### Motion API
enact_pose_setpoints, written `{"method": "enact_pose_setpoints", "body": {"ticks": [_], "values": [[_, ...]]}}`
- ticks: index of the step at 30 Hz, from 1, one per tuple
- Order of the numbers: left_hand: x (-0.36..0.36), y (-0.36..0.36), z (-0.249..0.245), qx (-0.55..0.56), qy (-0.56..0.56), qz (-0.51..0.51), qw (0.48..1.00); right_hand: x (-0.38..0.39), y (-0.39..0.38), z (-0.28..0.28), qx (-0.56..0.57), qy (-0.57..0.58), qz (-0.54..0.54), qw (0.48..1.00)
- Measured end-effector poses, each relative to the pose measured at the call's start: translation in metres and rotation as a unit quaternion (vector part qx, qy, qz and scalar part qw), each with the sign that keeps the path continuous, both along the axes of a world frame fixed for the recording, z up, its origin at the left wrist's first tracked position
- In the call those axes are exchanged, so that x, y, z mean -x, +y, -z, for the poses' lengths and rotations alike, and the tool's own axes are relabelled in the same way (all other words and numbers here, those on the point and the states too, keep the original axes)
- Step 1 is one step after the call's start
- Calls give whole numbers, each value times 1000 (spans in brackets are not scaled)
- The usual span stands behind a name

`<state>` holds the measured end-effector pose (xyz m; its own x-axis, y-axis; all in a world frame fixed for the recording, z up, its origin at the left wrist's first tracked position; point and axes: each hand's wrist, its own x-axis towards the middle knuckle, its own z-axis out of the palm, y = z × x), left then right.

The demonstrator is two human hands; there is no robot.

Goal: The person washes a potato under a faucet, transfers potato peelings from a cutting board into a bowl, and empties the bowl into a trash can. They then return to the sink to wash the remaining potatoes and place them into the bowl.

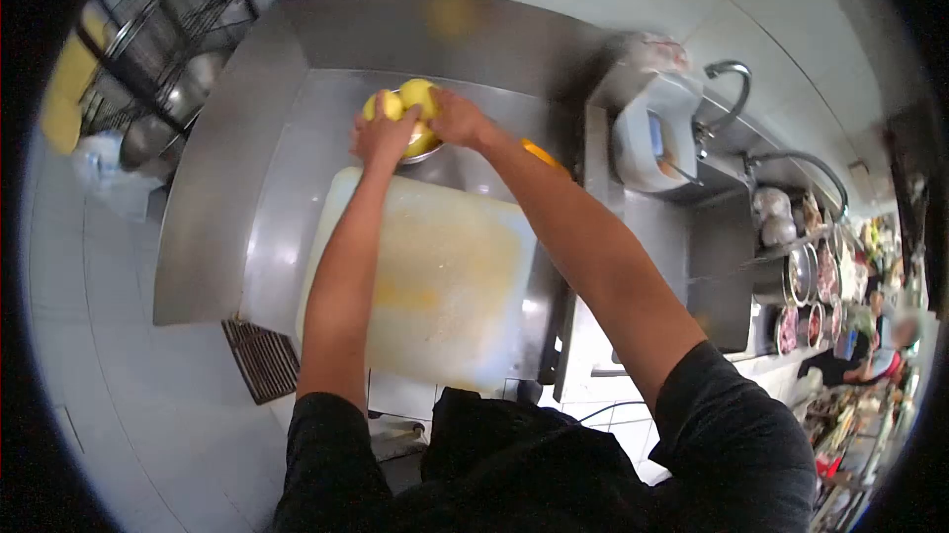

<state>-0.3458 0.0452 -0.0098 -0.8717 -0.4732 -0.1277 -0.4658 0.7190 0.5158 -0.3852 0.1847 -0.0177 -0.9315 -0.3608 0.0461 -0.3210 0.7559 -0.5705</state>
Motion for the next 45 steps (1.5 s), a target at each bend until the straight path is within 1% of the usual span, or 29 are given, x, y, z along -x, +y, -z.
{"method": "enact_pose_setpoints", "body": {"ticks": [1, 3, 4, 5, 6, 8, 9, 10, 11, 12, 13, 14, 15, 17, 19, 22, 25, 29, 32, 33, 34, 35, 36, 37, 39, 40, 42, 43, 45], "values": [[-2, 2, 5, 11, -4, 6, 1000, -12, 11, -13, -4, -57, -7, 998], [2, -8, 24, 42, 29, 39, 998, -43, 44, -22, 66, 17, -31, 997], [4, -10, 32, 71, 47, 51, 995, -76, 75, -40, 93, -21, -34, 995], [5, -15, 40, 39, 49, 62, 996, -109, 103, -71, 122, -53, -41, 990], [-4, -8, 19, 0, 3, 58, 998, -136, 134, -85, 152, -80, -56, 984], [-15, 1, 11, 77, 136, 95, 983, -188, 226, -79, 116, -138, -25, 983], [-26, 17, -6, 69, 201, 108, 971, -211, 276, -71, 83, -123, -4, 989], [-48, 40, -31, 66, 261, 117, 956, -235, 329, -32, 162, -187, 115, 962], [-65, 68, -50, 61, 322, 123, 937, -260, 379, -5, 146, -193, 226, 944], [-81, 96, -62, -43, 325, 161, 931, -277, 427, 17, -6, -193, 280, 940], [-102, 124, -73, -145, 324, 194, 914, -300, 484, 67, -149, -118, 236, 953], [-117, 159, -79, -246, 320, 226, 887, -317, 516, 88, -223, -172, 214, 935], [-133, 199, -80, -252, 306, 290, 871, -331, 542, 107, -297, -222, 188, 909], [-169, 286, -74, -235, 254, 402, 848, -345, 589, 171, -352, -360, 218, 836], [-200, 376, -51, -303, 147, 454, 825, -372, 665, 290, -471, -357, -2, 807], [-230, 503, 0, -320, 78, 556, 763, -387, 651, 269, -382, -390, 98, 832], [-252, 607, 21, -330, 116, 559, 752, -383, 641, 267, -324, -369, 120, 863], [-227, 679, 25, -336, 154, 534, 760, -347, 622, 265, -209, -318, 134, 915], [-202, 678, 23, -400, -22, 493, 773, -309, 621, 230, -109, -264, 134, 949], [-197, 669, 39, -358, -11, 500, 788, -297, 620, 216, -70, -242, 127, 959], [-199, 661, 56, -372, -9, 447, 813, -287, 623, 204, -22, -224, 124, 966], [-197, 652, 73, -265, -31, 440, 857, -278, 626, 195, 36, -216, 122, 968], [-200, 638, 93, -307, -50, 380, 871, -271, 640, 223, 288, -225, 120, 923], [-206, 629, 103, -347, -70, 317, 880, -265, 640, 207, 301, -234, 177, 907], [-219, 614, 63, -555, -232, 127, 789, -259, 624, 137, 330, -251, 286, 864], [-221, 608, 74, -637, -262, 139, 711, -258, 627, 88, 203, -335, 225, 892], [-218, 597, 116, -774, -311, 148, 531, -261, 640, 85, 110, -191, 143, 965], [-219, 602, 127, -764, -312, 177, 536, -261, 643, 84, 63, -118, 92, 987], [-225, 605, 138, -742, -301, 219, 558, -250, 657, 44, -81, -158, 103, 979]]}}
